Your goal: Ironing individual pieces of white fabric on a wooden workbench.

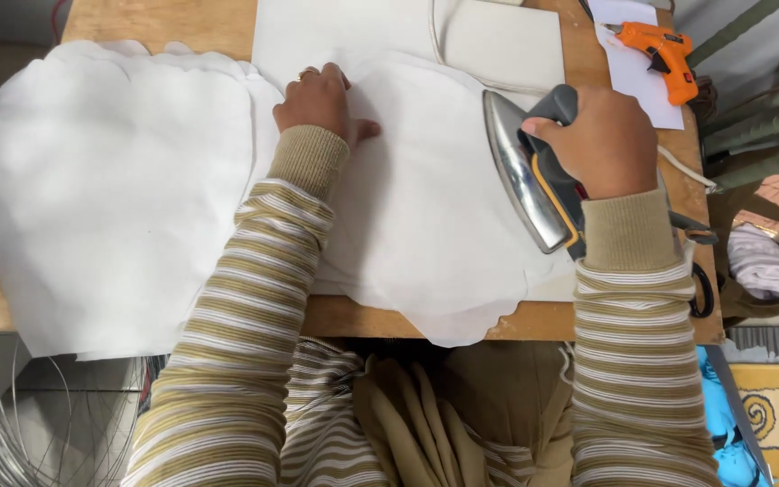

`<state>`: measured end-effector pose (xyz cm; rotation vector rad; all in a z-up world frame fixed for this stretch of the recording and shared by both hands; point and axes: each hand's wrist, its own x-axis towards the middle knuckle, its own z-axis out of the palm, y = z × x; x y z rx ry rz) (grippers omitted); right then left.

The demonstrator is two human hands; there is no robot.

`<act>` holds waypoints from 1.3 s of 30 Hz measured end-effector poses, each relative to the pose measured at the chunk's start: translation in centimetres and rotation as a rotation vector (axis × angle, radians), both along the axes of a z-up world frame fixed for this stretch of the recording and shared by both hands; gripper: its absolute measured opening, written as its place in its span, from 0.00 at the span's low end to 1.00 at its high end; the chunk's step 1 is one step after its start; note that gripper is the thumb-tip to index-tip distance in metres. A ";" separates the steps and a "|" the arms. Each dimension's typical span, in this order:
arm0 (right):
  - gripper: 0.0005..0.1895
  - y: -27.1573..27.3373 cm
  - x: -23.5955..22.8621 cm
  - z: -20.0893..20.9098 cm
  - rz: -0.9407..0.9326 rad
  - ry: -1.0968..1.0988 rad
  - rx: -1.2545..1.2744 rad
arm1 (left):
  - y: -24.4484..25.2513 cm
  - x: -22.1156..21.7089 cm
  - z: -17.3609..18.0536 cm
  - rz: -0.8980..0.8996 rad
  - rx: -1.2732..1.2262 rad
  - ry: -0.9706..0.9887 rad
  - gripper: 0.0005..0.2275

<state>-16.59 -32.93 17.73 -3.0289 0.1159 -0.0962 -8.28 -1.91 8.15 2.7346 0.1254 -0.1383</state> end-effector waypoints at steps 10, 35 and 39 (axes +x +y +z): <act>0.33 -2.7 -2.0 -1.1 -0.103 -0.072 -0.150 | -0.3 1.1 -2.4 -0.071 -0.072 -0.241 0.22; 0.23 -8.4 -9.9 -1.2 -0.021 -0.507 0.266 | 0.1 -3.5 7.4 -0.458 0.033 -0.678 0.11; 0.16 -10.7 -10.5 -1.9 0.023 -0.590 0.288 | 1.8 -6.2 13.9 -0.458 -0.113 -0.691 0.10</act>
